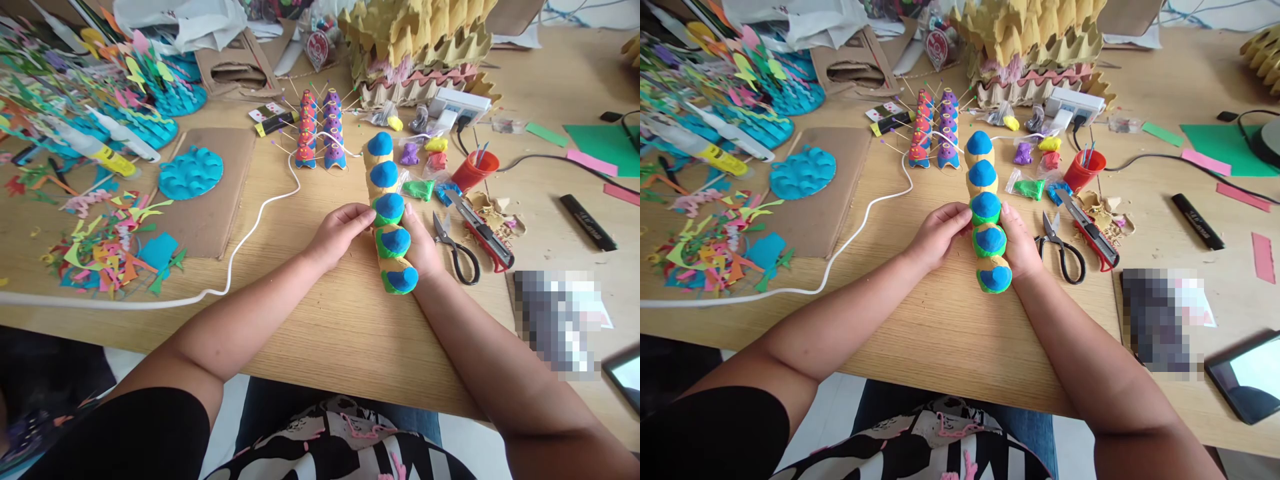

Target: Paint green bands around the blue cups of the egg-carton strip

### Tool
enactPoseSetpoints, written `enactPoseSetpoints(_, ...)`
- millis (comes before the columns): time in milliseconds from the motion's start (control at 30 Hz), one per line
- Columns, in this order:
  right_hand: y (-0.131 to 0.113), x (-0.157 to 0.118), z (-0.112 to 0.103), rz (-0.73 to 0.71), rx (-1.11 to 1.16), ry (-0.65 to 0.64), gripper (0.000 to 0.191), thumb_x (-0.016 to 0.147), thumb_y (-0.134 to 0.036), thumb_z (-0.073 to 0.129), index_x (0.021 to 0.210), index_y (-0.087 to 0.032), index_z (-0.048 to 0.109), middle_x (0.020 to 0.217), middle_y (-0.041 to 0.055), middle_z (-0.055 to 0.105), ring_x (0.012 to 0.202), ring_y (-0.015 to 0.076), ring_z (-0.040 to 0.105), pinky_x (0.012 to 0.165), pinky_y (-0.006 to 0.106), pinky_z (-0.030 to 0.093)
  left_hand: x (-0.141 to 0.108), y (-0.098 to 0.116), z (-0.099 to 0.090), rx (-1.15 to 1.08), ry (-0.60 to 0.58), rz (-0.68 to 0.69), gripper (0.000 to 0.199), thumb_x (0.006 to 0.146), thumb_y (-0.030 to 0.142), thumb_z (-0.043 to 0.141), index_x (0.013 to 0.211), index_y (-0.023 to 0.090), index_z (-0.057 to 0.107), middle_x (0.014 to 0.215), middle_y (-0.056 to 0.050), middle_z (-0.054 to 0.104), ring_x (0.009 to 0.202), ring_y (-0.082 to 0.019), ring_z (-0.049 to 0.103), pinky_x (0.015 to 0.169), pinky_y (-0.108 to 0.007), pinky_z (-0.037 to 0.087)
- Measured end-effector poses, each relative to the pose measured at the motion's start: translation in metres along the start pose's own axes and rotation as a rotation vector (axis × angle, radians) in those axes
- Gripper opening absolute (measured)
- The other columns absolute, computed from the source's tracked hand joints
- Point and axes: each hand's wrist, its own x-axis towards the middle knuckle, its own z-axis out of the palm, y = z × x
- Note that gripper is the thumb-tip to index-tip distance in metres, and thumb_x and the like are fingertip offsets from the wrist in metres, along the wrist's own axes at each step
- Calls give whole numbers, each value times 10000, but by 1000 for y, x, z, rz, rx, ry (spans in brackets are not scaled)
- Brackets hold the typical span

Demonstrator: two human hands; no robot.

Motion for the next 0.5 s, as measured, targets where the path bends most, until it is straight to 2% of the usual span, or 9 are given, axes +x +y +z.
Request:
enactPoseSetpoints(167, -3, -1, 4, 11, 5, 10, 456, 795, -731, 872, 881, -317, 700, 837, 13, 726, 978, 279, 730, 743, 439, 610, 0, 0, -1, -55, 3, -40, 579, 691, 725, 960, 807, 220, 703, 762, 17, 687, 725, -115, 590, 681, -280, 470)
enactPoseSetpoints(267, -6, -2, 7, -9, 15, -3, 470, 771, -723, 888, 861, -311, 681, 850, -1, 739, 978, 268, 729, 756, 420, 611, 0, 0, -3, -101, -45, -89, 576, 749, 755, 905, 829, 225, 696, 806, -11, 714, 748, -141, 620, 673, -301, 489)
enactPoseSetpoints(500, 1, 1, 11, -19, 26, -99, 477, 826, -745, 833, 881, -305, 658, 819, 3, 706, 942, 244, 723, 780, 408, 608, 3, -1, -6, -184, -97, -122, 511, 820, 726, 856, 947, 247, 732, 943, -52, 803, 922, -241, 752, 802, -395, 607)
